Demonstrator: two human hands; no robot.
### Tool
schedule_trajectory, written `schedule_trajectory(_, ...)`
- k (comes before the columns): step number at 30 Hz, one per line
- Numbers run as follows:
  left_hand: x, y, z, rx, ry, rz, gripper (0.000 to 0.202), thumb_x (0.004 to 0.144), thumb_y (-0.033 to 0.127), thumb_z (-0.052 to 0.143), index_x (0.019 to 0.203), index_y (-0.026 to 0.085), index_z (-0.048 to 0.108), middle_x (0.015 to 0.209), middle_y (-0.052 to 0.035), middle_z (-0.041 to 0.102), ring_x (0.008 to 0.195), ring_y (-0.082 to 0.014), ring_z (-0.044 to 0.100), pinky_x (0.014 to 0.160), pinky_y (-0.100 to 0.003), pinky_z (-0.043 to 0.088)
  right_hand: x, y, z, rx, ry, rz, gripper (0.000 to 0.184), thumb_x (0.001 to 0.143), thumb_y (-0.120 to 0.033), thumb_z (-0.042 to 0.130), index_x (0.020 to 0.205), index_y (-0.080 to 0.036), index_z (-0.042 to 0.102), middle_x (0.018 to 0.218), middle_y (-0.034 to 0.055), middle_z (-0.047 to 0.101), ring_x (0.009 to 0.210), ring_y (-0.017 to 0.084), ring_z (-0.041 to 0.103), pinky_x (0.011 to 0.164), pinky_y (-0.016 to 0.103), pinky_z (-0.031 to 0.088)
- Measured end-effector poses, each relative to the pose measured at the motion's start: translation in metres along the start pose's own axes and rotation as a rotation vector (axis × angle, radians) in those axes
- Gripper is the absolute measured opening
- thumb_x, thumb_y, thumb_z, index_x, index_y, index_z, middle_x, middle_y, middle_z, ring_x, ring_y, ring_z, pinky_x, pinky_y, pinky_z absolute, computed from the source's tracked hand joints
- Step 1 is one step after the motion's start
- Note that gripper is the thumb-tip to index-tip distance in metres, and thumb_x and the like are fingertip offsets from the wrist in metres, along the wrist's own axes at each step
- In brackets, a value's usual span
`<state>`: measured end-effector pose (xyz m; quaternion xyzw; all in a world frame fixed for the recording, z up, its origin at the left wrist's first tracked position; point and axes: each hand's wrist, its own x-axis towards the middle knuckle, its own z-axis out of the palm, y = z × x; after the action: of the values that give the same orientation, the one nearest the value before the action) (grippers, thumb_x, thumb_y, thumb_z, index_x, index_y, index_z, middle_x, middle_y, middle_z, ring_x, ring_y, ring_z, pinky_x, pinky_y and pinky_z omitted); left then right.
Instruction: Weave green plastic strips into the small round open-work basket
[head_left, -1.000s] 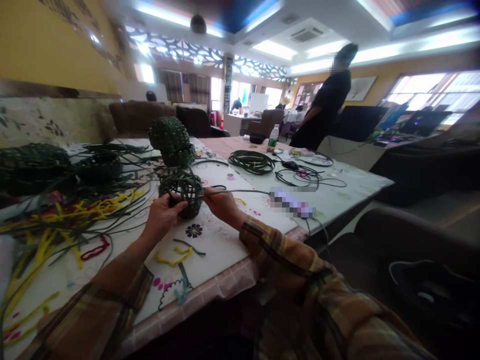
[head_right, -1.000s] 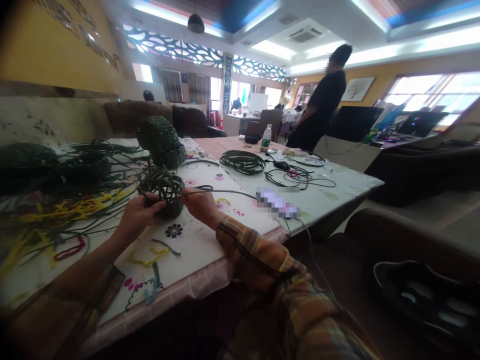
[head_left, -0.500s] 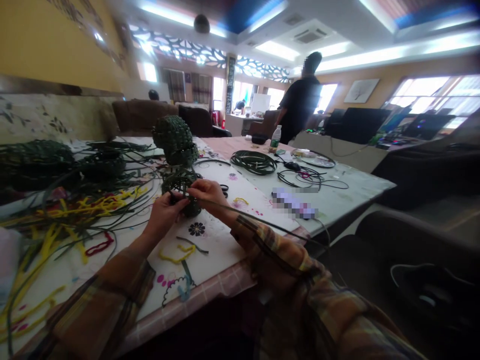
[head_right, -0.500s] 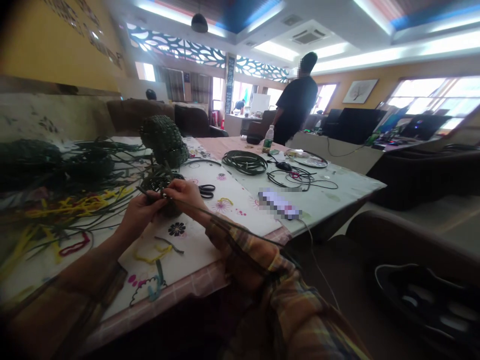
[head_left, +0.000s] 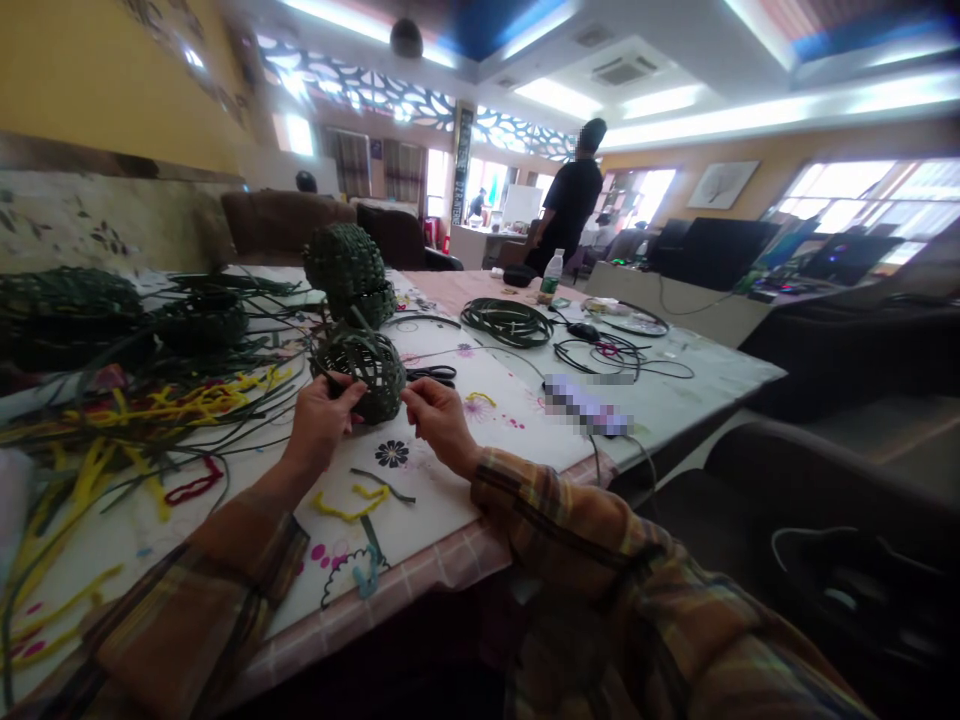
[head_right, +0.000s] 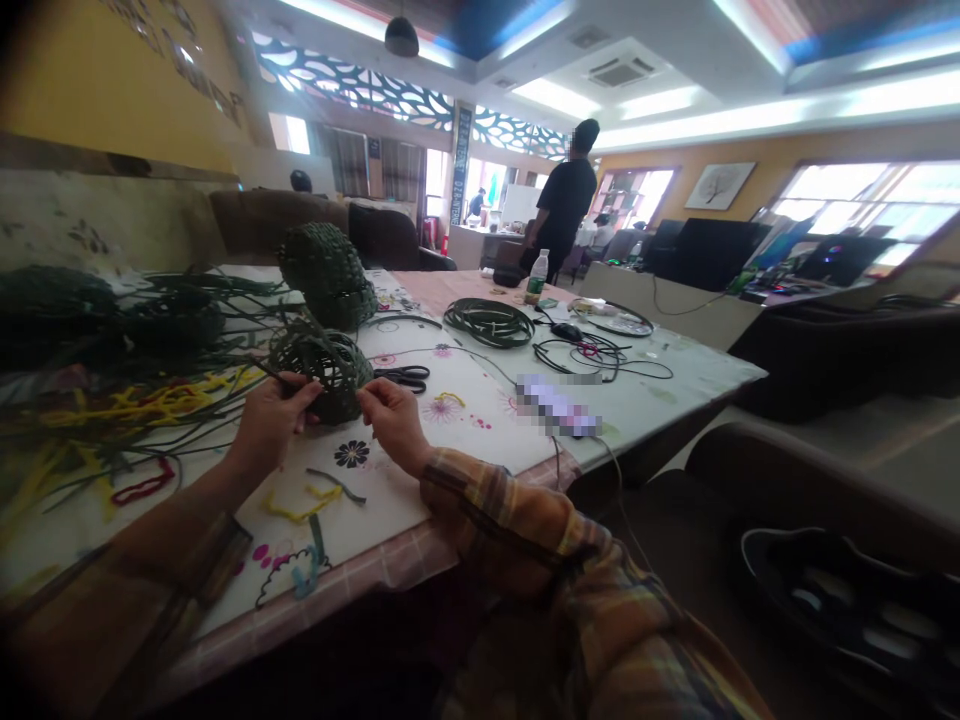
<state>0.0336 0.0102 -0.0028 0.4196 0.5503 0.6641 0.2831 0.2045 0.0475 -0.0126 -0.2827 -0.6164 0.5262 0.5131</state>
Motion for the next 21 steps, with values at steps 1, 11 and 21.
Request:
schedule_trajectory(1, -0.001, -0.001, 0.001, 0.015, -0.008, -0.005, 0.038, 0.064, 0.042, 0.078, 0.084, 0.02, 0.054, 0.051, 0.0095, 0.049, 0.035, -0.0079, 0.041, 0.041, -0.023, 0.041, 0.004, -0.001, 0.0, -0.049, 0.013, -0.047, 0.023, 0.083, -0.042, 0.065, 0.079, -0.02, 0.063, 0.054, -0.0077, 0.052, 0.046, 0.006, 0.042, 0.044, 0.019, 0.035)
schedule_trajectory(11, -0.008, 0.003, 0.003, 0.052, -0.054, -0.03, 0.048, 0.058, 0.051, 0.08, 0.085, 0.02, 0.055, 0.057, 0.0049, 0.056, 0.04, -0.0118, 0.05, 0.034, -0.021, 0.029, 0.02, -0.004, 0.008, -0.496, -0.137, -0.196, 0.024, 0.094, -0.029, 0.059, 0.096, -0.02, 0.081, 0.074, 0.0004, 0.07, 0.07, 0.012, 0.058, 0.067, 0.021, 0.042)
schedule_trajectory(21, -0.007, 0.008, 0.0, 0.045, -0.058, -0.059, 0.044, 0.061, 0.049, 0.082, 0.083, 0.02, 0.056, 0.059, 0.0042, 0.055, 0.039, -0.0095, 0.044, 0.038, -0.023, 0.031, 0.048, -0.007, 0.015, -0.085, -0.319, 0.054, 0.015, 0.078, -0.028, 0.068, 0.077, -0.014, 0.073, 0.051, -0.0077, 0.052, 0.045, 0.007, 0.043, 0.046, 0.019, 0.033)
